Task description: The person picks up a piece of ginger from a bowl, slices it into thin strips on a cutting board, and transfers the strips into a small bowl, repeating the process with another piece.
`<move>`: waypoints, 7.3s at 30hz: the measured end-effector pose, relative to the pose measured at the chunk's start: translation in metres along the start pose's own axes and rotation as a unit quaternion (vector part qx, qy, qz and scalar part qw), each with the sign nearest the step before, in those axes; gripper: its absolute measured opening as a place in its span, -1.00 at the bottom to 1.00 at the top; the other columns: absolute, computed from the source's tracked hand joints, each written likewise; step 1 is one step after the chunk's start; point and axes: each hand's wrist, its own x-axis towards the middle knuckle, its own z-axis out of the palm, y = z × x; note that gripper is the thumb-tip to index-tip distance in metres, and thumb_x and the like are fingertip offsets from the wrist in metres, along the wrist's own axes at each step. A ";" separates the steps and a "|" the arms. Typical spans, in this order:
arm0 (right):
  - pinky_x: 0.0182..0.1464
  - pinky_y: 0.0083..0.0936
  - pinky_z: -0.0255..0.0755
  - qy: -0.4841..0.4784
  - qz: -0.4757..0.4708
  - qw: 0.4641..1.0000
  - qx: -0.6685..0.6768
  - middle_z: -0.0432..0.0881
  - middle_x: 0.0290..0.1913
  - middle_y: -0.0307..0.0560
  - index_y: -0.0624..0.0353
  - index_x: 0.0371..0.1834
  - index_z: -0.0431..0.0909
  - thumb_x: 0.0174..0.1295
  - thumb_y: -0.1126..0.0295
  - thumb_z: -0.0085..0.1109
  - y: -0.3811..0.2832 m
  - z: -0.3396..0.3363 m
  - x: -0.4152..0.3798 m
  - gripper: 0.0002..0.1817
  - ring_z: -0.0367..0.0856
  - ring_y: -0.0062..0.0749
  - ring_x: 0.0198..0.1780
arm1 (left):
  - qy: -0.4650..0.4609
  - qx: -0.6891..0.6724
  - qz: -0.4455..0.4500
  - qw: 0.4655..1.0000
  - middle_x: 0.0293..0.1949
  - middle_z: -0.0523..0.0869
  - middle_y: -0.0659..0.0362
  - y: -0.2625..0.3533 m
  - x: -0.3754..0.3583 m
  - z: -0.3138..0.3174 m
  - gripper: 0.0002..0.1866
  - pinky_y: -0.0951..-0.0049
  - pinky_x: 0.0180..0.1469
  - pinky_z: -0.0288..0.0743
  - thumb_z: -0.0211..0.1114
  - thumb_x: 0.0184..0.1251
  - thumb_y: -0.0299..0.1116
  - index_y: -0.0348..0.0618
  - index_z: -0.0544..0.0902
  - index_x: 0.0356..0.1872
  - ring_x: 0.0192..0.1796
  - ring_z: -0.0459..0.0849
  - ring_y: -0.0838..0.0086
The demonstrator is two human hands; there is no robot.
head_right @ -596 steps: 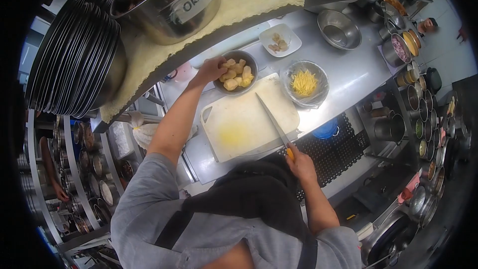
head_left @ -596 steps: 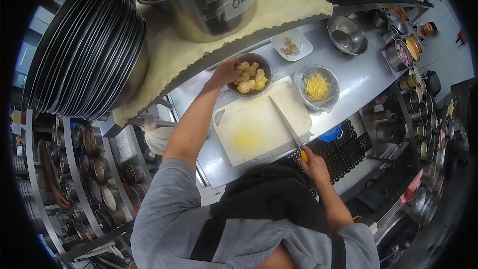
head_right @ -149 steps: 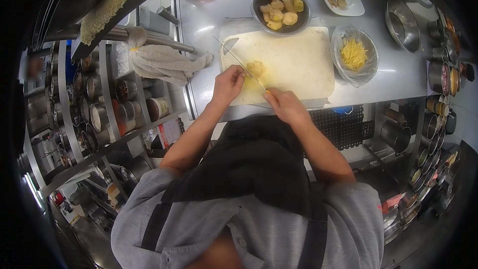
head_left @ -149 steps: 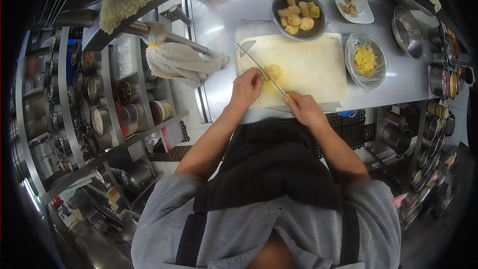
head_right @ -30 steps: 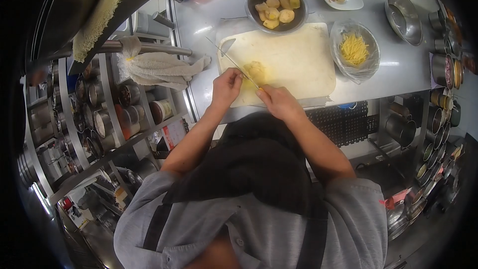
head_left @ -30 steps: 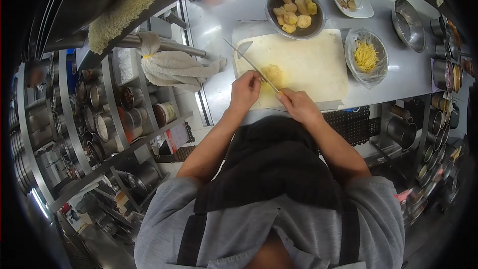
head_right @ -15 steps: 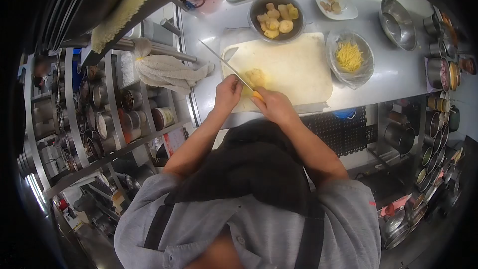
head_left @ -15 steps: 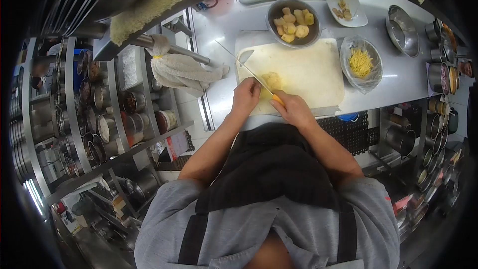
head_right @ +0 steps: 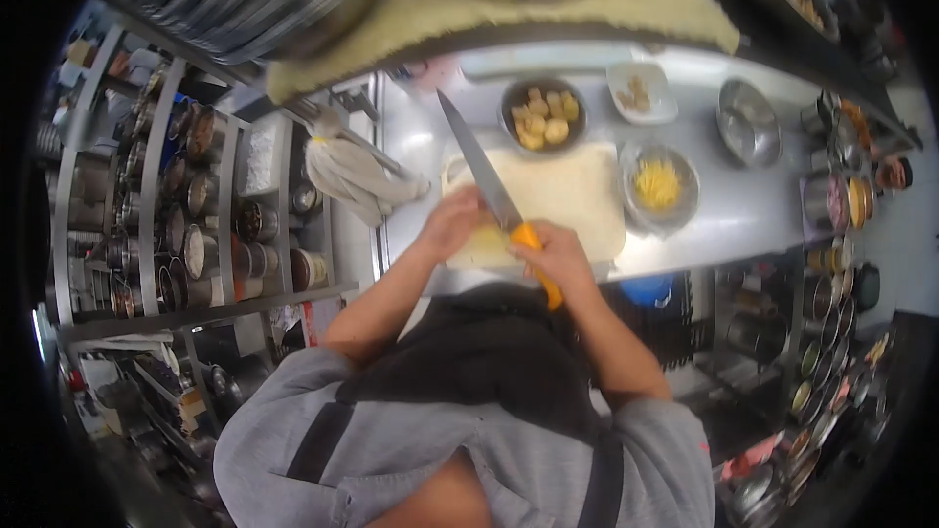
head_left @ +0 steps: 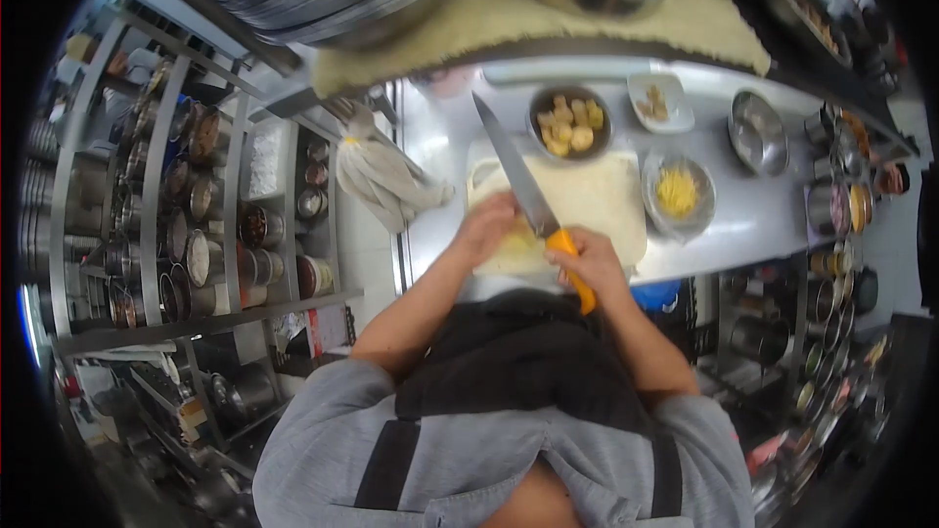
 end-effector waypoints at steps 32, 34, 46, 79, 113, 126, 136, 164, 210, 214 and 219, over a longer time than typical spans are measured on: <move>-0.15 0.04 0.53 0.138 -0.132 0.887 -0.421 0.69 -0.33 0.29 0.19 -0.10 0.66 0.19 0.23 0.30 0.078 -0.039 -0.022 -0.69 0.68 0.27 -0.22 | 0.175 0.637 0.212 0.720 -0.36 0.72 -0.02 -0.038 0.014 -0.018 -0.85 0.10 -0.14 0.58 0.26 0.23 -0.44 -0.16 0.63 -0.18 -0.22 0.71 0.00; -0.16 0.04 0.53 0.137 -0.131 0.885 -0.425 0.69 -0.34 0.28 0.19 -0.10 0.65 0.19 0.23 0.30 0.072 -0.038 -0.021 -0.69 0.68 0.26 -0.23 | 0.172 0.641 0.195 0.722 -0.34 0.72 -0.01 -0.036 0.012 -0.019 -0.81 0.13 -0.11 0.58 0.27 0.24 -0.42 -0.15 0.64 -0.13 -0.19 0.70 -0.01; -0.09 -0.09 0.53 0.192 -0.253 0.842 -0.437 0.63 -0.23 0.18 0.26 -0.14 0.64 0.19 0.42 0.28 0.049 -0.025 0.013 -0.79 0.63 0.13 -0.15 | 0.088 0.748 0.206 0.624 0.01 0.66 0.03 -0.029 0.011 -0.030 -0.70 0.14 0.19 0.49 0.27 0.18 -0.44 -0.13 0.68 -0.03 0.08 0.57 0.07; -0.19 -0.10 0.56 0.148 -0.156 0.929 -0.300 0.71 -0.33 0.22 0.23 0.02 0.65 0.21 0.40 0.28 0.065 0.015 0.068 -0.69 0.71 0.11 -0.27 | 0.068 0.695 0.196 0.688 -0.03 0.61 0.02 -0.014 -0.001 -0.008 -0.66 0.26 0.06 0.52 0.49 0.10 -0.36 -0.14 0.67 -0.07 0.08 0.59 0.08; 0.08 -0.10 0.51 0.077 -0.051 0.961 -0.262 0.69 -0.09 0.36 0.11 0.27 0.52 0.40 0.17 0.18 0.084 -0.012 -0.039 -0.55 0.65 0.26 0.03 | 0.102 0.737 0.284 0.605 0.06 0.61 -0.01 -0.025 -0.021 0.012 -0.67 0.08 0.24 0.44 0.30 0.20 -0.53 -0.24 0.64 0.02 0.15 0.54 0.03; 0.04 0.01 0.48 0.056 0.012 0.951 -0.305 0.68 -0.16 0.38 0.16 0.21 0.56 0.50 0.07 0.02 0.069 -0.017 -0.039 -0.56 0.63 0.31 -0.03 | 0.094 0.775 0.222 0.584 -0.02 0.64 0.00 -0.036 -0.005 0.013 -0.70 0.17 0.15 0.47 0.21 0.21 -0.58 -0.25 0.64 -0.01 0.03 0.52 0.05; -0.04 0.04 0.47 0.018 -0.025 0.938 -0.345 0.67 -0.21 0.36 0.16 0.16 0.57 0.50 0.12 0.02 0.048 -0.020 -0.032 -0.61 0.62 0.33 -0.09 | 0.112 0.769 0.194 0.599 -0.05 0.64 -0.04 -0.035 -0.001 0.017 -0.72 0.14 0.14 0.47 0.20 0.18 -0.60 -0.28 0.62 -0.06 0.02 0.53 0.00; -0.16 0.01 0.48 0.018 -0.050 0.947 -0.316 0.66 -0.32 0.33 0.17 0.07 0.60 0.49 0.14 0.05 0.048 0.000 0.020 -0.65 0.64 0.30 -0.22 | 0.115 0.751 0.216 0.613 -0.10 0.66 -0.04 -0.032 0.000 0.017 -0.72 0.14 0.09 0.49 0.22 0.12 -0.63 -0.26 0.64 -0.10 -0.03 0.55 0.02; -0.08 0.03 0.48 -0.003 -0.006 0.949 -0.315 0.67 -0.26 0.32 0.14 0.04 0.61 0.50 0.10 0.01 0.044 -0.007 -0.005 -0.64 0.64 0.29 -0.15 | 0.133 0.732 0.242 0.623 -0.11 0.67 -0.05 -0.037 -0.003 0.013 -0.77 0.14 0.11 0.49 0.25 0.13 -0.59 -0.30 0.63 -0.15 0.00 0.57 0.03; -0.08 0.01 0.48 0.009 -0.079 0.944 -0.319 0.67 -0.28 0.34 0.15 0.04 0.62 0.49 0.09 0.03 0.059 0.007 0.032 -0.63 0.64 0.31 -0.16 | 0.132 0.735 0.247 0.618 -0.11 0.67 -0.04 -0.037 -0.003 0.012 -0.78 0.15 0.11 0.50 0.25 0.13 -0.59 -0.30 0.63 -0.16 -0.01 0.57 0.03; -0.09 0.03 0.47 0.020 -0.031 0.953 -0.299 0.67 -0.27 0.34 0.18 -0.03 0.62 0.49 0.11 0.02 0.046 0.001 0.015 -0.64 0.64 0.29 -0.16 | 0.131 0.729 0.250 0.624 -0.08 0.68 -0.05 -0.037 -0.003 0.011 -0.79 0.15 0.09 0.51 0.25 0.12 -0.59 -0.31 0.64 -0.17 -0.02 0.57 0.03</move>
